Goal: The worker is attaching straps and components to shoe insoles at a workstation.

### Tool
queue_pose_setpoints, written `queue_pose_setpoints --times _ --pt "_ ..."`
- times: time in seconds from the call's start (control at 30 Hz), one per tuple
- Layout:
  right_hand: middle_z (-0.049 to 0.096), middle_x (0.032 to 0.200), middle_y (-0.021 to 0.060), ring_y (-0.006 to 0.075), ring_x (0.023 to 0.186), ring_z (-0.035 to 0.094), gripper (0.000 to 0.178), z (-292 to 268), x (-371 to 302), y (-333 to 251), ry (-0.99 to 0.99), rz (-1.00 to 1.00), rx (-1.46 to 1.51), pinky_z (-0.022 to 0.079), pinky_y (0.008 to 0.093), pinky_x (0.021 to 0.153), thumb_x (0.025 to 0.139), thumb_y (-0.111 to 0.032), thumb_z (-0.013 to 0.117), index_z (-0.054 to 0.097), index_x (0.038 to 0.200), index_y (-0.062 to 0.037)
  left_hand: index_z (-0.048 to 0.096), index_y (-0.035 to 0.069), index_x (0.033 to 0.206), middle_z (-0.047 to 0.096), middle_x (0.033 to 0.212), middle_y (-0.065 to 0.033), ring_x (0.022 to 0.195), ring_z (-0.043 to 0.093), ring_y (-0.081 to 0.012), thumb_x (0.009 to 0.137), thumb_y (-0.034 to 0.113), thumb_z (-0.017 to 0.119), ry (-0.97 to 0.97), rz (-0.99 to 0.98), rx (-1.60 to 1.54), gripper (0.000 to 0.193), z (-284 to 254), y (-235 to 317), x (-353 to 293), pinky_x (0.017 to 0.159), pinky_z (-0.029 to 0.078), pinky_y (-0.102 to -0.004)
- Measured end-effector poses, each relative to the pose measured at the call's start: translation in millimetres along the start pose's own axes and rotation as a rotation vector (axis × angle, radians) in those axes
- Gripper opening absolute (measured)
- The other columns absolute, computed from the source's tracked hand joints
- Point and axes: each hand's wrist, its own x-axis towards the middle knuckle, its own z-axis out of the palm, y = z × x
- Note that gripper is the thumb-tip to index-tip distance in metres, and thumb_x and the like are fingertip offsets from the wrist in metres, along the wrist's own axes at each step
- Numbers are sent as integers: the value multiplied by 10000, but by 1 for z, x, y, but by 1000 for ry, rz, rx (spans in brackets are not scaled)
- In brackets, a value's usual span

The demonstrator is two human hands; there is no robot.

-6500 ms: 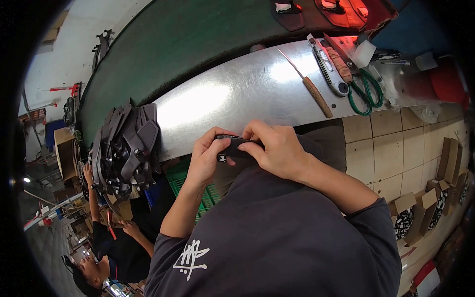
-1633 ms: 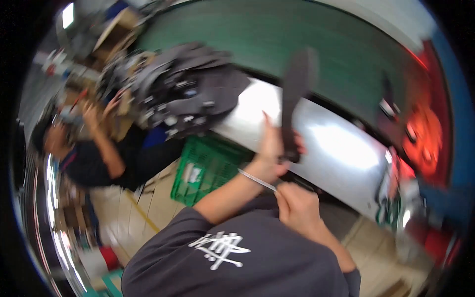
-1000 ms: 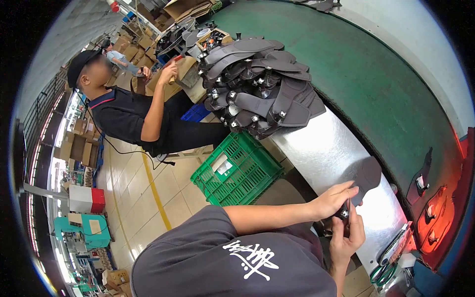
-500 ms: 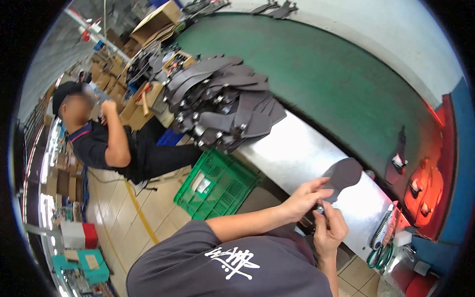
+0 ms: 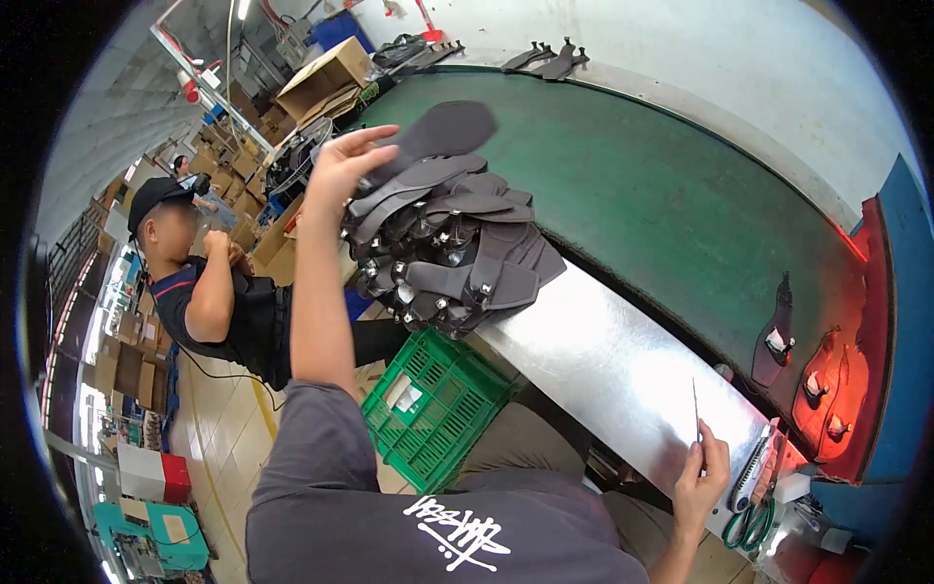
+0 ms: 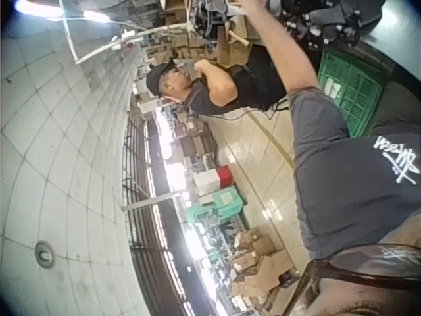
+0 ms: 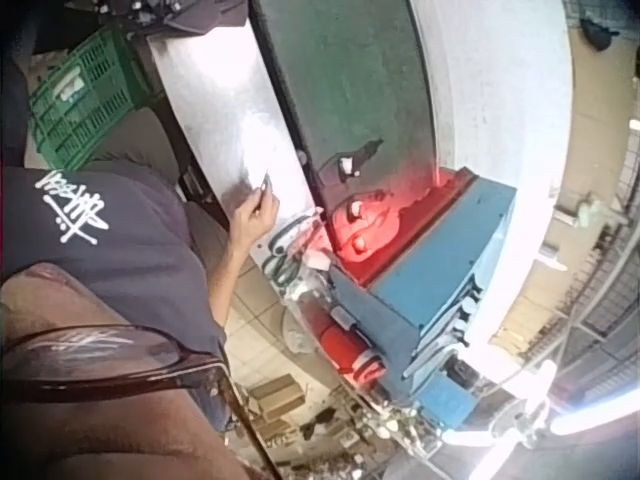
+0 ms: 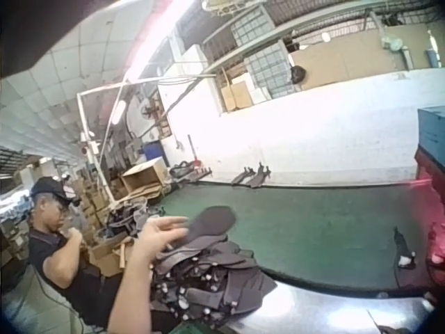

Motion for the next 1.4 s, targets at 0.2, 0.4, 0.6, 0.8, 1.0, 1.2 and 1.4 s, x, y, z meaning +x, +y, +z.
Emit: queue_pose_setpoints --times 0.2,0.4,0.6,0.8,1.0,1.2,1.4 --pt "566 804 128 268 747 553 281 -6 0 22 60 -52 -254 440 358 672 834 11 561 657 1098 -9 760 62 911 710 759 -87 695 647 -161 656 225 815 -190 -150 841 308 -55 -112 73 705 512 -315" --pt "561 815 135 315 802 558 244 -16 7 53 198 -14 -524 451 423 707 825 -67 613 667 1062 -80 705 8 1044 720 915 -114 807 671 -157 738 241 774 -9 5 748 391 -10 -90 68 715 505 -291" --pt "564 874 103 293 837 562 271 -23 4 58 236 29 -472 468 399 722 821 -62 623 666 1083 -114 702 6 1045 667 918 -47 805 596 -109 833 128 711 -282 260 161 245 182 -15 2 736 479 -250" --pt "552 880 91 278 833 546 282 -29 1 58 315 24 -482 462 387 712 800 -67 622 673 1074 -113 659 24 1145 668 1042 -150 951 638 -246 800 386 727 -629 408 16 504 433 21 -86 841 495 -332" --pt "504 1109 150 314 952 503 460 -30 -5 46 262 27 -450 413 430 829 732 -82 670 604 1186 -118 423 99 1402 562 1196 -221 1174 482 -395 668 671 709 -471 223 533 973 573 80 -138 964 361 -517" --pt "512 1152 162 332 995 502 456 -51 -3 17 346 -83 -396 413 428 874 726 -68 690 625 1175 -106 530 116 1243 568 1094 -176 1020 555 -358 648 411 803 -265 243 196 718 606 62 -121 882 429 -479" --pt "588 1102 116 260 1021 554 234 -74 7 17 467 22 204 444 392 901 848 -62 631 623 1081 -66 569 60 1000 603 882 -29 806 552 -133 708 80 765 -385 129 -641 353 516 88 -122 730 457 -277"
